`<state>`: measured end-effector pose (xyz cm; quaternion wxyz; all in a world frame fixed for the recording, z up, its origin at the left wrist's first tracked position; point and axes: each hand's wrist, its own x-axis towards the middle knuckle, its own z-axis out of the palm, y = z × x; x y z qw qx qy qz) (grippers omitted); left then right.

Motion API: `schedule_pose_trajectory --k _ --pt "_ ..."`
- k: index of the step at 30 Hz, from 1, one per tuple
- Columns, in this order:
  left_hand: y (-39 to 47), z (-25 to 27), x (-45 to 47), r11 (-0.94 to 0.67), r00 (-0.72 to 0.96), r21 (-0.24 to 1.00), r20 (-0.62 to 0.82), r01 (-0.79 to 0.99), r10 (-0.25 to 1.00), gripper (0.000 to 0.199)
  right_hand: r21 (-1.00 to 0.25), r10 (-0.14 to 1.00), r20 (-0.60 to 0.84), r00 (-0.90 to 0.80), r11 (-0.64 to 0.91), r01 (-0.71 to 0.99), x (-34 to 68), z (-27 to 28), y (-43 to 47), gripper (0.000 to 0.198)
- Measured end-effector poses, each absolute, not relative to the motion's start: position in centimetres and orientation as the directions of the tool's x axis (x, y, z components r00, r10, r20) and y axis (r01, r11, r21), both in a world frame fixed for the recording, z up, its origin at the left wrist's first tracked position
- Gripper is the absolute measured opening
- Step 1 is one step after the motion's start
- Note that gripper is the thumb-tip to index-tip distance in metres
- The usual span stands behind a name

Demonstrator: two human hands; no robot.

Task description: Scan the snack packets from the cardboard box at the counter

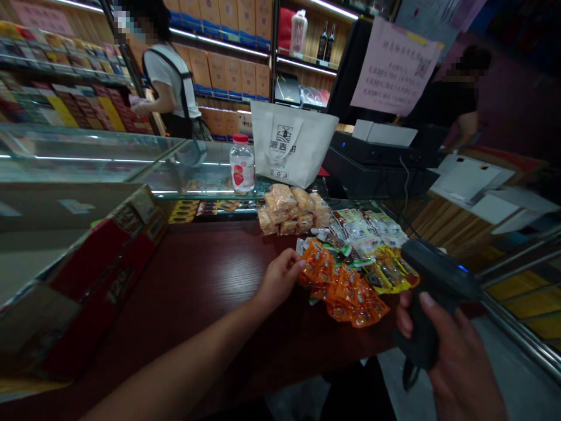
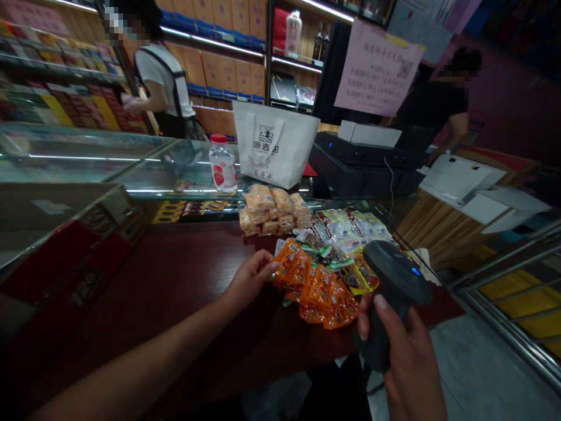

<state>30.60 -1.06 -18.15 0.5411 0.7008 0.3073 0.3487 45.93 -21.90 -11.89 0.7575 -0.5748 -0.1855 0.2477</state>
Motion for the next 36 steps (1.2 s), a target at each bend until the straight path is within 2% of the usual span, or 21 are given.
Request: schedule_pose_trajectory --k 3,6,11,15,21,30,36 --pt "-1.3 -17.9 27.0 0.016 0.642 0.998 0.022 -0.053 0.766 0.028 -0.978 0.632 -0.048 0.774 0.127 -0.164 44.6 -12.4 -21.2 0.037" --pt "-1.6 -17.6 23.6 0.142 0.671 0.987 -0.056 -0.074 0.74 0.037 -0.988 0.71 -0.075 0.7 0.043 -0.149 42.8 -13.2 -19.9 0.039" --pt "-1.5 -17.7 20.7 0.211 0.694 0.973 -0.089 -0.091 0.714 0.043 -0.992 0.804 -0.075 0.59 -0.002 -0.124 40.1 -14.5 -16.4 0.042" --pt "-1.7 -17.7 20.1 0.216 0.768 0.971 -0.059 -0.105 0.637 0.041 -0.99 0.801 -0.066 0.595 0.022 -0.139 38.8 -15.2 -13.8 0.047" --pt "-2.5 -18.0 19.7 0.259 0.832 0.96 -0.058 -0.106 0.552 0.038 -0.984 0.781 -0.134 0.61 -0.033 -0.174 37.0 -16.2 -12.3 0.049" --pt "-2.1 -18.7 19.7 0.35 0.856 0.936 -0.151 -0.036 0.494 0.041 -0.995 0.753 -0.097 0.651 -0.074 -0.062 36.2 -16.7 -12.2 0.032" --pt "-2.1 -18.9 19.7 0.377 0.844 0.926 -0.193 -0.012 0.501 0.046 -0.99 0.764 -0.142 0.629 -0.098 -0.104 35.9 -16.7 -11.8 0.037"
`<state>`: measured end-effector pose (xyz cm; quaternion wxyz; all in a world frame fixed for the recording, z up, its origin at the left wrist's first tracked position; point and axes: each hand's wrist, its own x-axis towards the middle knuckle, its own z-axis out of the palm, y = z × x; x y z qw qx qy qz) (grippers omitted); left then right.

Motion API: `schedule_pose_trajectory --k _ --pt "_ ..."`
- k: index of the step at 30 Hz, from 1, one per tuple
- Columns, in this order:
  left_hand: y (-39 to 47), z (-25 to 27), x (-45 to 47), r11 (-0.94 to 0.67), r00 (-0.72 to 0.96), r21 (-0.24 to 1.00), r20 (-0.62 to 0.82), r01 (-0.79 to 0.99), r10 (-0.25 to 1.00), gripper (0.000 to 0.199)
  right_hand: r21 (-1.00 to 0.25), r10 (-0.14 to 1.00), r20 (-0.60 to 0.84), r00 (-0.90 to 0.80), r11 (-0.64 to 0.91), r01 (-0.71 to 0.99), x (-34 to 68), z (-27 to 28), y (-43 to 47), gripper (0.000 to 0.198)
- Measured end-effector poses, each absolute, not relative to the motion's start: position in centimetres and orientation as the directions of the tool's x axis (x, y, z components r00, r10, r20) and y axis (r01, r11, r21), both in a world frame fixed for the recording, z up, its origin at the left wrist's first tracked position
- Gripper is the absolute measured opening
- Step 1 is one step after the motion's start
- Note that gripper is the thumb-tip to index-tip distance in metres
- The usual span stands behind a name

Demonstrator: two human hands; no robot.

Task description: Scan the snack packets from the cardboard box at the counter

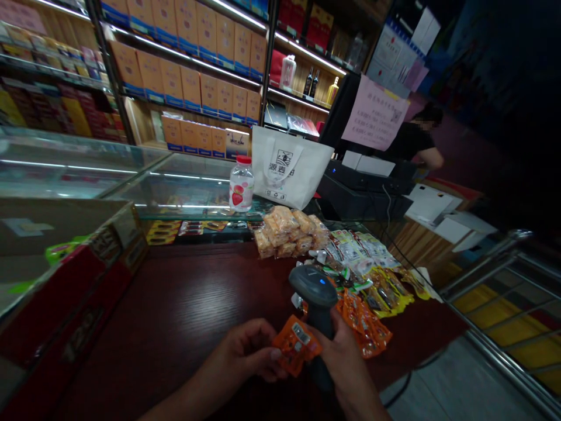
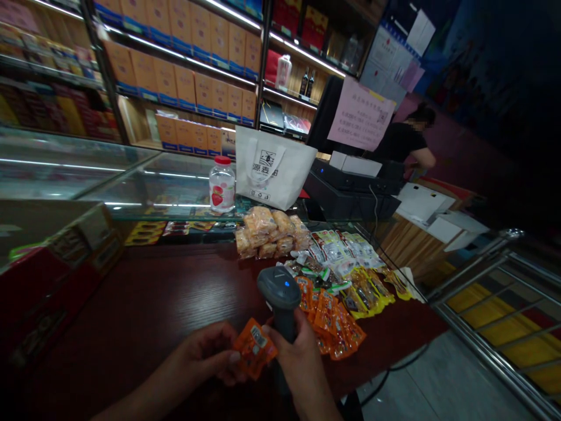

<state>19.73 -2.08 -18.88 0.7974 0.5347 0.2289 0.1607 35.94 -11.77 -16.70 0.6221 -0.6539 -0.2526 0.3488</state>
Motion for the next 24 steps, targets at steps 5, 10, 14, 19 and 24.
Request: schedule_pose_trajectory --k 5,10,14,19,24 --pt "-1.8 -18.7 19.7 0.329 0.795 0.943 -0.16 -0.052 0.585 0.046 -0.99 0.794 -0.122 0.596 -0.054 -0.13 35.4 -16.3 -11.7 0.045" --pt "-0.5 -18.4 19.7 0.313 0.572 0.936 -0.171 -0.16 0.802 0.05 -0.994 0.796 -0.092 0.599 -0.037 -0.104 35.8 -15.9 -12.8 0.045" --pt "0.4 -18.2 19.4 0.271 0.437 0.948 -0.175 -0.167 0.882 0.045 -0.996 0.845 -0.093 0.527 -0.07 -0.063 35.8 -15.9 -13.9 0.046" --pt "0.3 -18.3 19.3 0.255 0.372 0.948 -0.171 -0.191 0.912 0.045 -0.987 0.895 -0.156 0.418 -0.123 -0.104 35.0 -16.1 -15.1 0.051" --pt "0.1 -18.8 19.4 0.264 0.373 0.938 -0.167 -0.226 0.913 0.044 -0.977 0.882 -0.213 0.422 -0.18 -0.117 33.7 -15.1 -16.0 0.058"
